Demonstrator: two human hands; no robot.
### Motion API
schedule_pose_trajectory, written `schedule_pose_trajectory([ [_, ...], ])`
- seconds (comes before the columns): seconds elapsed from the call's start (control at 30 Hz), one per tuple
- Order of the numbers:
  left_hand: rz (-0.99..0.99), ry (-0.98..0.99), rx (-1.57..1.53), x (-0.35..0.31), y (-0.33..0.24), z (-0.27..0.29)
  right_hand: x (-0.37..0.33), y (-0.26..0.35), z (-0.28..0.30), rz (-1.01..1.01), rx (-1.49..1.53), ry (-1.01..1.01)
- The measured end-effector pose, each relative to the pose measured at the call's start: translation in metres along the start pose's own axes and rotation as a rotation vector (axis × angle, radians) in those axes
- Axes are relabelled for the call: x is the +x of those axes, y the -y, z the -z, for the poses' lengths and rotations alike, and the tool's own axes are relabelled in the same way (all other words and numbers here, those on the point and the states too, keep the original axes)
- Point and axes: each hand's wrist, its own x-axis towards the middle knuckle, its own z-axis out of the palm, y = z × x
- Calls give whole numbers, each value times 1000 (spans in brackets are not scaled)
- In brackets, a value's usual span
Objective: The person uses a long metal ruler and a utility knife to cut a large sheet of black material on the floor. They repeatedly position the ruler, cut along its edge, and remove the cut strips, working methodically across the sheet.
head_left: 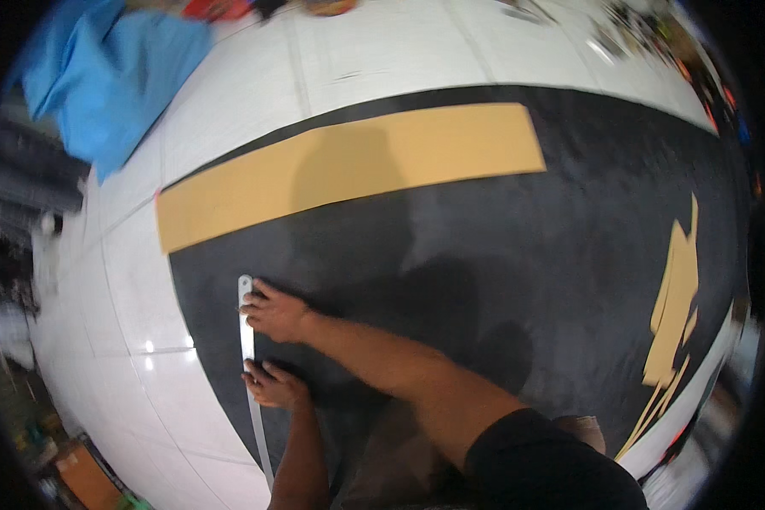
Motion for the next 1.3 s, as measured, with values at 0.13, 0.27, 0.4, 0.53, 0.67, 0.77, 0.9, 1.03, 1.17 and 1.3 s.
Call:
schedule_pose_trajectory([
  [0.13,-196,3,-161,-15,6,17,-54,9,13,-142,-25,-112],
  [0.27,-564,98,-236,-26,9,30,-135,13,37,-239,-68,-166],
  [0.4,-971,296,-224,-107,-21,58,-298,16,49,-352,-135,-54],
  [0.53,-1110,769,-733,-104,-28,47,-441,60,60,-547,-162,90],
  [0.67,-1290,303,-508,-88,-14,54,-565,120,73,-729,-52,255],
  [0.77,-1097,70,-306,-81,17,49,-632,179,76,-969,135,193],
  [0.9,-1096,196,-286,-69,14,24,-700,259,35,-1270,49,9],
  [1.03,-1335,355,-237,-87,-33,55,-740,354,12,-1542,72,-57],
  [1.17,-1861,715,-188,-98,-113,84,-778,434,-28,-1808,31,-115],
  [1.3,-2239,750,-92,-97,-160,90,-757,476,-54,-1980,102,-218],
])
